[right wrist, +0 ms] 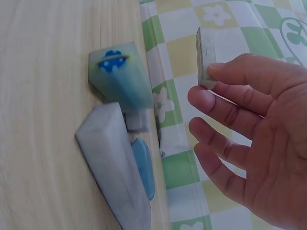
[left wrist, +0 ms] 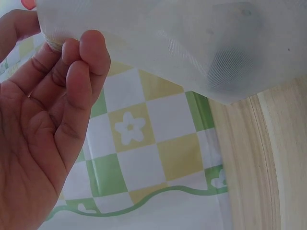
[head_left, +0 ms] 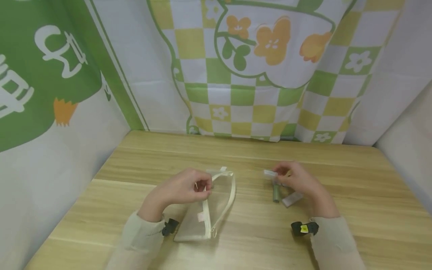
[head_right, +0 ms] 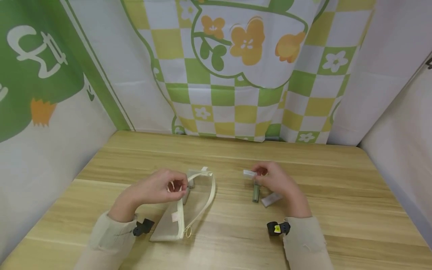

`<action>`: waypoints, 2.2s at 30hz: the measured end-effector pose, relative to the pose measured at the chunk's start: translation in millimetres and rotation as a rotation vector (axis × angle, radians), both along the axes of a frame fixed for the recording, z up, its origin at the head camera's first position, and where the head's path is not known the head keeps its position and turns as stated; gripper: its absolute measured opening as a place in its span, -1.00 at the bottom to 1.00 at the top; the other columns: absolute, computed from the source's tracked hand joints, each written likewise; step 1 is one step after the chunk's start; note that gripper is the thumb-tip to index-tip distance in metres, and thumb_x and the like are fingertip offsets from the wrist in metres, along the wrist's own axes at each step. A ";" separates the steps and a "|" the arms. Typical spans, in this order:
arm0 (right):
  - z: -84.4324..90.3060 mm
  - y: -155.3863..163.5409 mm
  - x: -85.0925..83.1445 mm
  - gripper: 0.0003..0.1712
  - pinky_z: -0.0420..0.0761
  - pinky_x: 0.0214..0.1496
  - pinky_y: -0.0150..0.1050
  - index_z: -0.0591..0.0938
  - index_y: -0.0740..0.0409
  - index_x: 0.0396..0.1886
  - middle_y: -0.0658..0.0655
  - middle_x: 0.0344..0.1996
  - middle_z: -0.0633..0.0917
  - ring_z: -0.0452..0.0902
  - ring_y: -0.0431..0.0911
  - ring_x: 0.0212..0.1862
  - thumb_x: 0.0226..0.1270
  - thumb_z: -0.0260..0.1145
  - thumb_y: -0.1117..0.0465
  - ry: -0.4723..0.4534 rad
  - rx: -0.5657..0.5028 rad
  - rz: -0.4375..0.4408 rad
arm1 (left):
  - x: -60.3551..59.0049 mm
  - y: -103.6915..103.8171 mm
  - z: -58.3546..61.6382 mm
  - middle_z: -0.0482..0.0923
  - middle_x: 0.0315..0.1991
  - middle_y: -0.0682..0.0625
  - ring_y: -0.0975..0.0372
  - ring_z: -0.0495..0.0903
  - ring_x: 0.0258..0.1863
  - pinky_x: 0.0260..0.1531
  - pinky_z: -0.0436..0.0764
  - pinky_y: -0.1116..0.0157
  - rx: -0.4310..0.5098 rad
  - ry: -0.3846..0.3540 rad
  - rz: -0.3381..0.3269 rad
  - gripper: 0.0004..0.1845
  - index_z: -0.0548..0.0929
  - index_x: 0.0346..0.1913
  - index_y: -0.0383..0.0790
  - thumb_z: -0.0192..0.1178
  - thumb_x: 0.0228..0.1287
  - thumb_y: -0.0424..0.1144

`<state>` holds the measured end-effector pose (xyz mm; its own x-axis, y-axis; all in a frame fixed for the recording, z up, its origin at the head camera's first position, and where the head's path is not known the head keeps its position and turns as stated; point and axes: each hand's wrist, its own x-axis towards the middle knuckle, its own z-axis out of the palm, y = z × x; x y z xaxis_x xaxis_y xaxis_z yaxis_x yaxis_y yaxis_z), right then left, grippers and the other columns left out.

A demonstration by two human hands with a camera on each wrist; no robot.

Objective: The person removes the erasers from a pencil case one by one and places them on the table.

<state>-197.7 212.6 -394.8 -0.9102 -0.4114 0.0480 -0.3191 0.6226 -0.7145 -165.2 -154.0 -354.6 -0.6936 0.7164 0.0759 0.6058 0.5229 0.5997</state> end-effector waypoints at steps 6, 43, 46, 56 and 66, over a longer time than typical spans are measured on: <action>-1.4 5.1 -2.6 -0.77 0.49 -0.26 -0.29 0.67 0.28 -0.08 0.14 -0.28 0.66 0.47 -0.08 -0.21 0.27 0.28 0.36 0.005 0.027 -0.026 | -0.3 -0.1 1.9 0.42 -0.57 0.19 0.41 0.38 -0.55 -0.52 0.40 0.46 -0.008 0.009 -0.002 -0.90 0.56 -0.44 -0.06 0.18 0.12 -0.36; -22.4 38.3 -16.0 -0.75 0.51 -0.19 -0.35 0.64 0.40 -0.08 0.20 -0.31 0.68 0.51 -0.16 -0.25 0.26 0.30 0.39 -0.004 0.024 -0.066 | 0.6 -0.5 -0.8 0.46 -0.55 0.18 0.41 0.40 -0.54 -0.52 0.44 0.46 -0.007 0.014 0.001 -0.89 0.57 -0.43 -0.03 0.20 0.13 -0.35; -22.2 41.0 -16.9 -0.75 0.51 -0.18 -0.34 0.65 0.38 -0.08 0.19 -0.30 0.68 0.51 -0.15 -0.24 0.25 0.30 0.39 0.001 0.055 -0.077 | 0.4 -0.2 -0.5 0.46 -0.55 0.18 0.41 0.40 -0.54 -0.52 0.44 0.45 -0.005 0.009 0.001 -0.89 0.58 -0.42 -0.04 0.20 0.14 -0.35; -22.5 44.2 -19.2 -0.77 0.49 -0.20 -0.31 0.65 0.37 -0.10 0.18 -0.32 0.68 0.50 -0.13 -0.26 0.25 0.28 0.40 -0.014 0.092 -0.077 | 0.4 -1.5 0.3 0.48 -0.53 0.17 0.40 0.41 -0.53 -0.50 0.46 0.44 -0.001 -0.009 0.004 -0.93 0.59 -0.40 -0.07 0.21 0.15 -0.33; -22.5 47.2 -20.3 -0.77 0.50 -0.17 -0.21 0.62 0.39 -0.08 0.22 -0.28 0.66 0.51 -0.04 -0.21 0.30 0.24 0.37 -0.090 0.129 -0.082 | -0.4 -3.2 1.6 0.50 -0.51 0.17 0.40 0.43 -0.52 -0.48 0.49 0.44 0.004 -0.006 0.003 -0.93 0.60 -0.39 -0.06 0.22 0.16 -0.33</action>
<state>-218.1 259.8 -417.3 -0.9393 -0.3329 -0.0833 -0.2019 0.7325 -0.6502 -165.5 -157.2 -353.0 -0.6961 0.7141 0.0743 0.6004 0.5224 0.6055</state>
